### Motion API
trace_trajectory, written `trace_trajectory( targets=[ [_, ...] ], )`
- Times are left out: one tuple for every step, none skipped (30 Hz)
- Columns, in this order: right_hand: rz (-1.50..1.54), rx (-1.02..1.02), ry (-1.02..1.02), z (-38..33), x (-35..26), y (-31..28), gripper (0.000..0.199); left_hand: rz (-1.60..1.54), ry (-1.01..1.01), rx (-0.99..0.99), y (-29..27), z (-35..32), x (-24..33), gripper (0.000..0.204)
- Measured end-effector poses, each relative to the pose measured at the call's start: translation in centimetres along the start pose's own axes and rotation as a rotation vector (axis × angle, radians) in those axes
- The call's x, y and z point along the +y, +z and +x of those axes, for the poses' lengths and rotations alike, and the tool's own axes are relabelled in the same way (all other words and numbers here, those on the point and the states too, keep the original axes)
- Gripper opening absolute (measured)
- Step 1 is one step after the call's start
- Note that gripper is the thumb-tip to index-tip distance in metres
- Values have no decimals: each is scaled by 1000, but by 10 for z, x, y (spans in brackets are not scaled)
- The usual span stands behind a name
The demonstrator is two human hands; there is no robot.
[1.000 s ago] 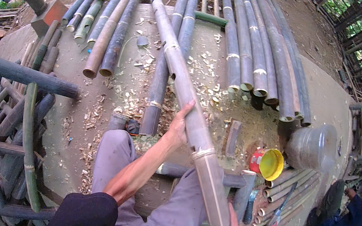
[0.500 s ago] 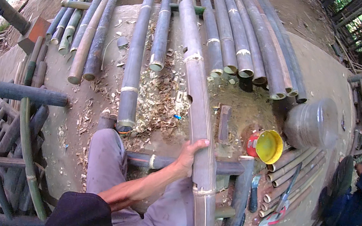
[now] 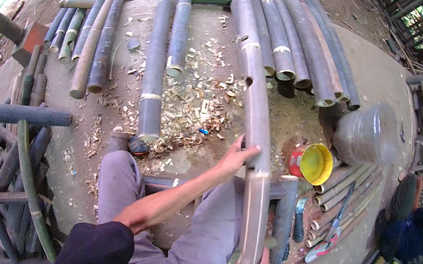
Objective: The person assembles bamboo poles into a structural frame by hand and with a hammer, fitting hollow sections over pegs and checking alignments.
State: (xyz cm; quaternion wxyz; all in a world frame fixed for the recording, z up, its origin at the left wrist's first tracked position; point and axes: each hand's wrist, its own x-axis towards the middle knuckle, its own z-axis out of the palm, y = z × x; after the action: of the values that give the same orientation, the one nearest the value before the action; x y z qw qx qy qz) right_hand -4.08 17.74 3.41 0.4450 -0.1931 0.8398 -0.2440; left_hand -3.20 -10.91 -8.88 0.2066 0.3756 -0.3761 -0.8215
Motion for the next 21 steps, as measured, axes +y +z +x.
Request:
trace_trajectory(
  targets=[
    [-8,56,-130,26,-8,-3,99,208,75,-27,-11,-5,5,52],
    [-10,113,-258,54,-17,-5,98,420,147,-56,-22,-10,11,53],
    [-23,178,-286,82,-29,-10,97,471,154,-101,-25,-20,33,49],
    [-41,226,-330,109,-46,-13,96,504,191,-28,-43,-25,46,46],
    [-45,276,-426,137,-62,-15,93,537,231,41,-62,-29,59,43],
    [-47,336,-521,163,-77,-15,91,569,273,101,-81,-31,72,39],
    [-148,386,-542,185,-90,-12,86,617,418,262,-109,-30,78,35],
    [-247,441,-564,200,-104,-7,81,666,564,421,-139,-28,87,30],
    [-324,487,-594,204,-116,-3,77,779,561,560,-161,-30,103,33],
    [-403,533,-623,204,-128,1,73,890,551,698,-183,-30,119,35],
    [-480,573,-664,204,-140,10,70,1034,647,820,-221,-31,127,38],
    [-426,559,-724,204,-147,22,68,1178,740,951,-263,-32,131,41],
    [-379,556,-774,201,-148,31,65,1281,719,1029,-299,-30,134,48],
    [-332,548,-819,197,-147,41,63,1386,689,1105,-328,-27,134,54],
    [-335,516,-858,192,-147,50,57,1314,590,1149,-348,-24,131,57],
    [-311,452,-827,187,-142,60,55,1239,493,1187,-366,-20,128,61],
    [-290,388,-789,183,-135,69,53,1161,394,1216,-379,-17,126,65],
    [-273,329,-745,179,-128,75,51,1067,413,1257,-378,-11,126,67],
    [-272,314,-721,174,-124,81,49,974,431,1298,-372,-2,124,68],
    [-271,301,-697,169,-121,87,46,879,450,1337,-367,6,124,70],
    [-268,280,-678,164,-120,94,44,830,449,1375,-373,10,123,69]
  ],
)
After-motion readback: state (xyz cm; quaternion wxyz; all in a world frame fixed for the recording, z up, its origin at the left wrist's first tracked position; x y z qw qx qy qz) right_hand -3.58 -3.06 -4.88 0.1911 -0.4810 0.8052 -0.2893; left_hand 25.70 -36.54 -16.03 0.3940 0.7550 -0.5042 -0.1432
